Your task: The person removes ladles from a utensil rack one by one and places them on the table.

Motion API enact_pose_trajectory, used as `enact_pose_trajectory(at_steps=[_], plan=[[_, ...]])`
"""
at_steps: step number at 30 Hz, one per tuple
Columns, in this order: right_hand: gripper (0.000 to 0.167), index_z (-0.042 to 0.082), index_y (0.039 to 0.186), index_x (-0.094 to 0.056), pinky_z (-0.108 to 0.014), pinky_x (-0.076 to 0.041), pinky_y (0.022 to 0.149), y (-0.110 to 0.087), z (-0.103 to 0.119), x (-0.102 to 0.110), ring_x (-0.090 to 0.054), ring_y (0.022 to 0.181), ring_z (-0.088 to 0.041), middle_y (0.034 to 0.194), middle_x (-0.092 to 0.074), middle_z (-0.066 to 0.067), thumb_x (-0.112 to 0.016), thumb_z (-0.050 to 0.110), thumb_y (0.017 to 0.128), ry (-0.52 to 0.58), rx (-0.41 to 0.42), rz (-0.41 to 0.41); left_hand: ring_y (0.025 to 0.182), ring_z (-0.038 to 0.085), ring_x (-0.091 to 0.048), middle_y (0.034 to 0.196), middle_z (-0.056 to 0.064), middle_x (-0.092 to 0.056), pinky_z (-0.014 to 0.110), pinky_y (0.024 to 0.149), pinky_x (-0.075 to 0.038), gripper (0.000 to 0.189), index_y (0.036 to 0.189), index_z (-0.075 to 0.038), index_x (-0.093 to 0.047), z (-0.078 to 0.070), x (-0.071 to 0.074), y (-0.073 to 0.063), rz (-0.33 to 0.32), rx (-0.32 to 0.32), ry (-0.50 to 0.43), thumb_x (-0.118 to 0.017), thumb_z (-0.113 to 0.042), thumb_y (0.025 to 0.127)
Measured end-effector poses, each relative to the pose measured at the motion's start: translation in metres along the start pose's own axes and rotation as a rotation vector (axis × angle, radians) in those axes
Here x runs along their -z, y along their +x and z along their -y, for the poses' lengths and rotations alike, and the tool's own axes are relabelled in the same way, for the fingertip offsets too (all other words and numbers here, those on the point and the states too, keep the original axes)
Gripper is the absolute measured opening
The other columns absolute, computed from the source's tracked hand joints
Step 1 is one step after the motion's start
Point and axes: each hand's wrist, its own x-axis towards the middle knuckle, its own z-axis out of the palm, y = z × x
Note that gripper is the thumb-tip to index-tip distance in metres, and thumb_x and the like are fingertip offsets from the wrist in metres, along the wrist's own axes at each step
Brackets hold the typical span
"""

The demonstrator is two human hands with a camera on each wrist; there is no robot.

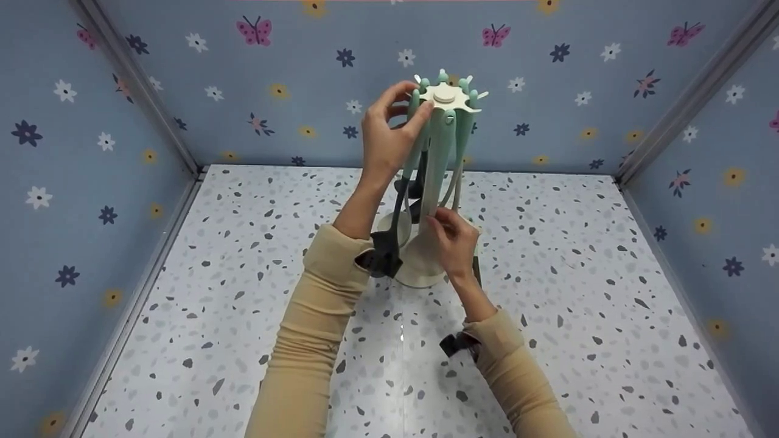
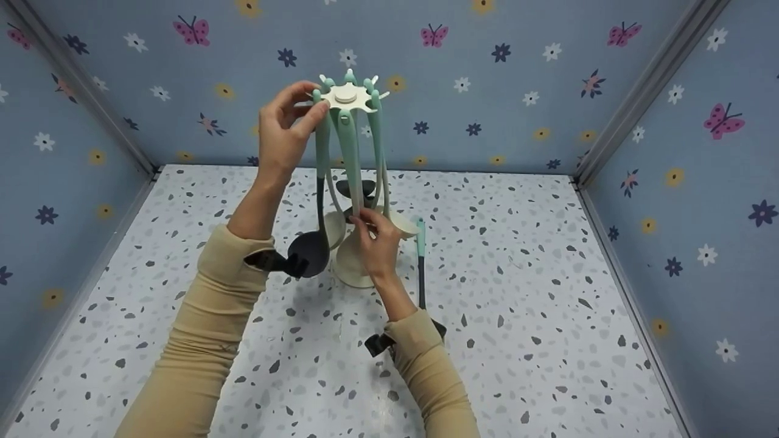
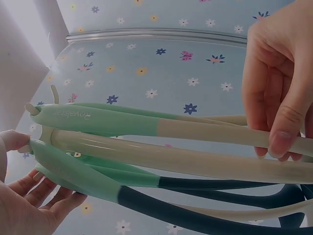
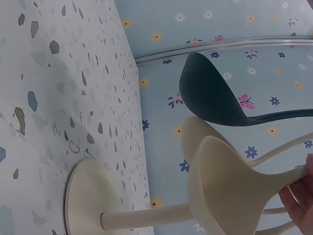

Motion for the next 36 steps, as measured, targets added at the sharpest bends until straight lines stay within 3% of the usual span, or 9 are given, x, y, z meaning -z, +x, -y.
enact_pose_trajectory(at_steps=[7, 16, 36], plan=[[0.011, -0.012, 0.084, -0.063, -0.019, -0.05, 0.059, -0.003, -0.007, 0.0, -0.062, 0.064, -0.027, 0.076, -0.064, -0.02, -0.062, -0.014, 0.073, 0.034, 0.053, -0.028, 0.087, 0.018, -0.056, 0.1, 0.008, -0.058, 0.026, 0.074, -0.049, 0.029, 0.106, 0.0, -0.058, 0.003, 0.0, 0.0, -0.001, -0.033, 0.021, -0.065, -0.01, 0.079], [0.011, -0.013, 0.084, -0.063, -0.02, -0.05, 0.06, -0.002, 0.002, 0.004, -0.062, 0.064, -0.028, 0.077, -0.064, -0.021, -0.061, -0.015, 0.073, 0.037, 0.049, -0.025, 0.088, 0.018, -0.055, 0.099, 0.009, -0.058, 0.024, 0.075, -0.048, 0.029, 0.106, 0.0, -0.058, 0.002, 0.0, 0.0, 0.001, -0.009, 0.005, -0.065, -0.008, 0.079], [0.013, -0.014, 0.084, -0.063, -0.018, -0.049, 0.055, -0.008, 0.014, 0.011, -0.062, 0.058, -0.029, 0.074, -0.064, -0.021, -0.062, -0.016, 0.071, 0.045, 0.048, -0.006, 0.088, 0.017, -0.056, 0.098, 0.009, -0.058, 0.024, 0.075, -0.048, 0.029, 0.106, 0.0, -0.059, 0.001, 0.0, -0.001, 0.001, -0.022, 0.016, -0.065, -0.01, 0.079]])
